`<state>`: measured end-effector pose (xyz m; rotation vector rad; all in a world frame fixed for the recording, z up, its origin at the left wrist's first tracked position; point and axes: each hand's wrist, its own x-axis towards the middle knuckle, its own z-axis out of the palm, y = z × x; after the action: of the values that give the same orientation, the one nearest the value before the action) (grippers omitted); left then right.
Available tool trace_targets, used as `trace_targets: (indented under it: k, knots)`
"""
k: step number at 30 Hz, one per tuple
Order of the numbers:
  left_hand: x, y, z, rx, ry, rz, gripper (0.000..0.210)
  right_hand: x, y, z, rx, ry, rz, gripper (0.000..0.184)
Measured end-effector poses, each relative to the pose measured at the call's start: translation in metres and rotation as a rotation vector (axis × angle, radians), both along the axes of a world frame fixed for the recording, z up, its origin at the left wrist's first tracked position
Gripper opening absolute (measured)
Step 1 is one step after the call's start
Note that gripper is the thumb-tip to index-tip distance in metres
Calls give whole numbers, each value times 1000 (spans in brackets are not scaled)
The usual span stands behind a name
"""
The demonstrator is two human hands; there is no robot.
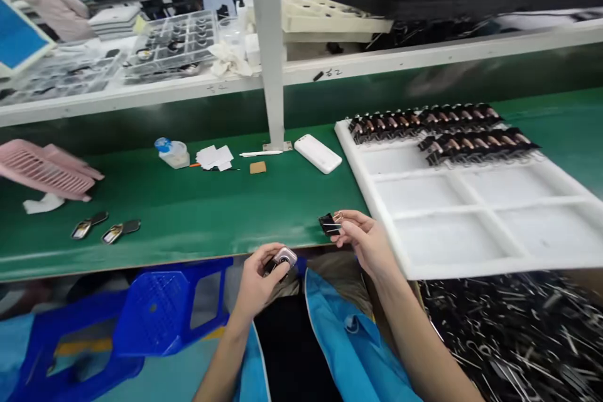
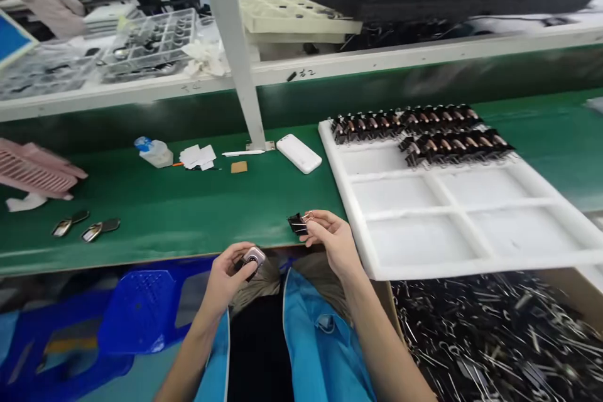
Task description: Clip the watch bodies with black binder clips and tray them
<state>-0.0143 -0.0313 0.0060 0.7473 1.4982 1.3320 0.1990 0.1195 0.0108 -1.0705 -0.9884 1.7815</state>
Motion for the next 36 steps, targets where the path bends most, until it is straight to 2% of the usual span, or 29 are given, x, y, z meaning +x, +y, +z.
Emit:
trace_targets:
  k: [4,8,18,29,32,34,36]
  knots:
    - [-6,4,7,15,46,57,38,-32,-20,-11,-39,71,89,45]
    - [-11,7,16,16,82,38,36,-47,-33,-16,-150,183,132,43]
    - [-13,13,29,-24,199,-132,32,-47,-38,-16,-136,167,207,43]
    - [-18,15,30,-18,237,-149,32,-47,-43,-11,-69,114,198,43]
    - [-25,17,31,-39,279,-236,34,-39,-40,2,-76,117,273,40]
    - [-27,25,35,-46,310,-355,34,-28,-33,13,-18,60,415,35]
    - [-26,38,42,-46,333,-517,35,-14,-26,26,104,-78,583,33]
